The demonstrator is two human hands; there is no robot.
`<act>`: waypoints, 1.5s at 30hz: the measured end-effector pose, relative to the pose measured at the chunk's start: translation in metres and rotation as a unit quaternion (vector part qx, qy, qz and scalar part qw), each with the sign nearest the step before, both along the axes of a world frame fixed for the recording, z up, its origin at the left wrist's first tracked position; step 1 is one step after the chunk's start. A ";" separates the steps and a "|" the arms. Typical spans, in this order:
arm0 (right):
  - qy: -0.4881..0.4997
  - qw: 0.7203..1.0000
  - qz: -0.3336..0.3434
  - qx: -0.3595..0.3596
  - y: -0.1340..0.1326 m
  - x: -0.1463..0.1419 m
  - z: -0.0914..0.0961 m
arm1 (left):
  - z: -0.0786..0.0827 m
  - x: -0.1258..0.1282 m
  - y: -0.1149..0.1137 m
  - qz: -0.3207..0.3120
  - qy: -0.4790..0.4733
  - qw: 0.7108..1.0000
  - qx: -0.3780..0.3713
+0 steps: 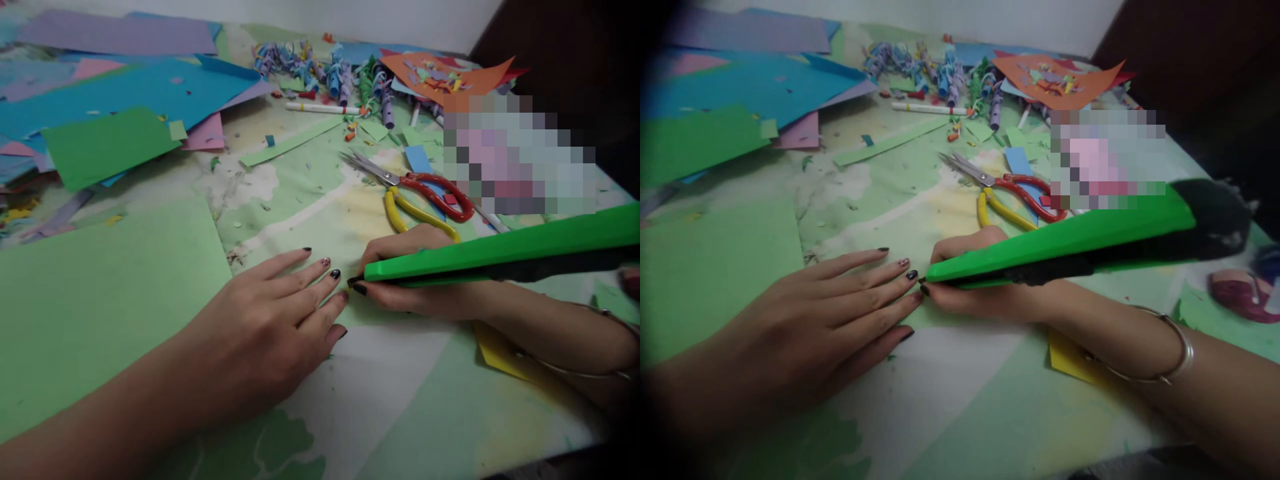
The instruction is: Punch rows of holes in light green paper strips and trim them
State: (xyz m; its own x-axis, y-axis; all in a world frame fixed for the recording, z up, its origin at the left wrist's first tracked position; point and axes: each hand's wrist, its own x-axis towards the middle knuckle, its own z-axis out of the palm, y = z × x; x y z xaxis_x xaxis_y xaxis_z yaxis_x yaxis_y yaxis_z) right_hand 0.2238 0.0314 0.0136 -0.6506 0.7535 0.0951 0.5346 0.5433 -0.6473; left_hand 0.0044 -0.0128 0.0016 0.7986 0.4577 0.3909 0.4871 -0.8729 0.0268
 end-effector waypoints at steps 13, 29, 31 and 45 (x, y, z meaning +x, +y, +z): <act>0.019 1.000 -0.003 -0.002 -0.004 -0.003 0.012 | 0.002 0.020 -0.031 0.073 -0.026 0.989 0.124; 0.037 0.995 0.080 -0.049 0.007 -0.002 -0.001 | 0.004 0.015 -0.024 0.052 -0.031 0.994 0.092; 0.037 0.995 0.085 -0.047 0.007 -0.002 -0.001 | 0.005 0.014 -0.024 0.054 -0.031 0.994 0.095; 0.006 0.999 0.046 0.001 0.003 -0.004 -0.004 | 0.003 0.010 -0.026 0.049 -0.014 0.996 0.080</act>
